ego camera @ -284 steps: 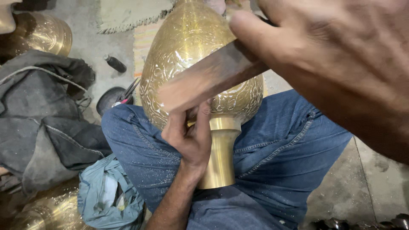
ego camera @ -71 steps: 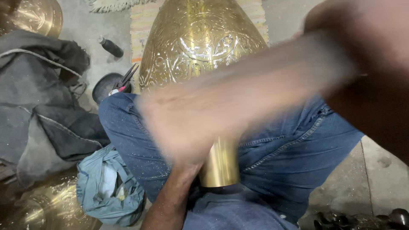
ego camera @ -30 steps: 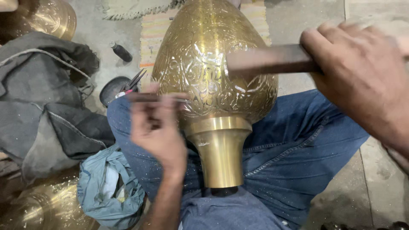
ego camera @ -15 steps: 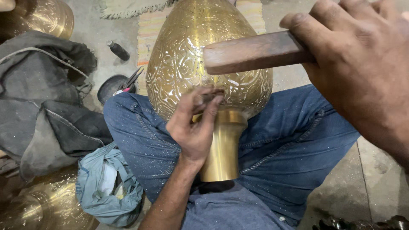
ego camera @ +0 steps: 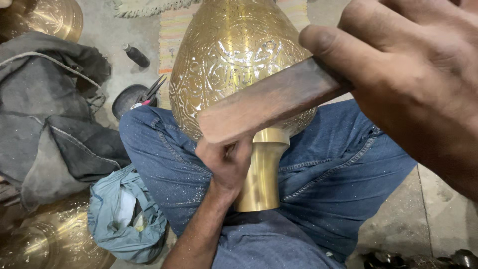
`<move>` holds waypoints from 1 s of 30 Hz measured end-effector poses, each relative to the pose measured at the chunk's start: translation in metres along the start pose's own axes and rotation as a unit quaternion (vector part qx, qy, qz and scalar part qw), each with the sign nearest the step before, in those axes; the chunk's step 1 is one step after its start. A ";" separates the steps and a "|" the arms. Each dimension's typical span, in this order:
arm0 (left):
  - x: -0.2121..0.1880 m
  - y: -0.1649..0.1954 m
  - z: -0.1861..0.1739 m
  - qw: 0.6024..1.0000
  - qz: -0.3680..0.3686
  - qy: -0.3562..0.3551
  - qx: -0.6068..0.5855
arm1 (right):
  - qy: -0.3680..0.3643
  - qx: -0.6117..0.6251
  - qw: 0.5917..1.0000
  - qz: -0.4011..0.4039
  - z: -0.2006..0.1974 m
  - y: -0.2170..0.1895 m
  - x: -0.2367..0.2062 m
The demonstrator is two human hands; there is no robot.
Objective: The person sits cross-legged on the floor with a large engraved brass vessel on their lap. They hold a punch against the vessel's surface with one hand and strike it with a wooden mallet in the other hand, working the embossed pattern around the vessel and repositioning the punch repeatedly.
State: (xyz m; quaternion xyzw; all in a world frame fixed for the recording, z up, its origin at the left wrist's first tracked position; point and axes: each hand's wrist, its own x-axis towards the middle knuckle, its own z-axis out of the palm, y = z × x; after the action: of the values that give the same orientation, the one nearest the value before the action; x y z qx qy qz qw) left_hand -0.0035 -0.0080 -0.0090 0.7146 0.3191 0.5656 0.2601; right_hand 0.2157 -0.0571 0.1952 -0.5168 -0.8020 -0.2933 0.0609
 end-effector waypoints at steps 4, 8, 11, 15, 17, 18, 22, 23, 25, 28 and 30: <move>-0.004 -0.003 0.001 0.999 0.038 -0.004 0.010 | -0.016 -0.021 0.999 -0.023 -0.006 0.002 0.004; -0.001 -0.004 0.004 0.998 0.060 0.006 0.023 | -0.004 0.051 0.999 -0.014 -0.014 0.003 0.017; 0.004 -0.001 0.004 0.999 0.033 0.006 0.003 | -0.036 0.001 0.999 -0.002 -0.019 0.000 0.027; 0.010 0.007 0.005 0.996 0.084 0.024 -0.006 | -0.059 -0.003 0.998 0.002 -0.025 -0.002 0.029; 0.012 0.012 0.005 1.000 0.008 0.012 0.006 | -0.041 0.129 0.989 0.056 -0.024 -0.003 0.027; 0.013 0.013 0.005 1.000 -0.026 0.007 0.010 | -0.043 0.126 0.990 0.056 -0.024 -0.002 0.025; 0.014 0.009 0.006 0.993 0.115 0.025 0.006 | -0.065 0.039 0.997 0.010 -0.019 0.003 0.016; 0.013 0.007 0.006 0.994 0.105 0.022 0.008 | -0.038 0.142 0.988 0.038 -0.016 0.003 0.013; 0.009 0.003 0.005 0.996 0.087 0.016 0.012 | -0.048 0.140 0.988 0.032 -0.013 0.005 0.009; 0.003 -0.003 0.005 0.997 0.070 0.012 0.015 | -0.103 -0.052 0.993 -0.020 -0.008 0.006 0.003; -0.002 -0.004 0.004 0.997 0.073 0.008 0.021 | -0.077 0.017 0.997 0.009 -0.003 0.006 0.001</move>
State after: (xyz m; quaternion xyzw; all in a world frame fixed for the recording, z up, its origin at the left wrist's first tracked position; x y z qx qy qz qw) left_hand -0.0001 -0.0064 -0.0143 0.7368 0.2799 0.5820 0.2002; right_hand 0.2204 -0.0561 0.2005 -0.5437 -0.8046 -0.2386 0.0101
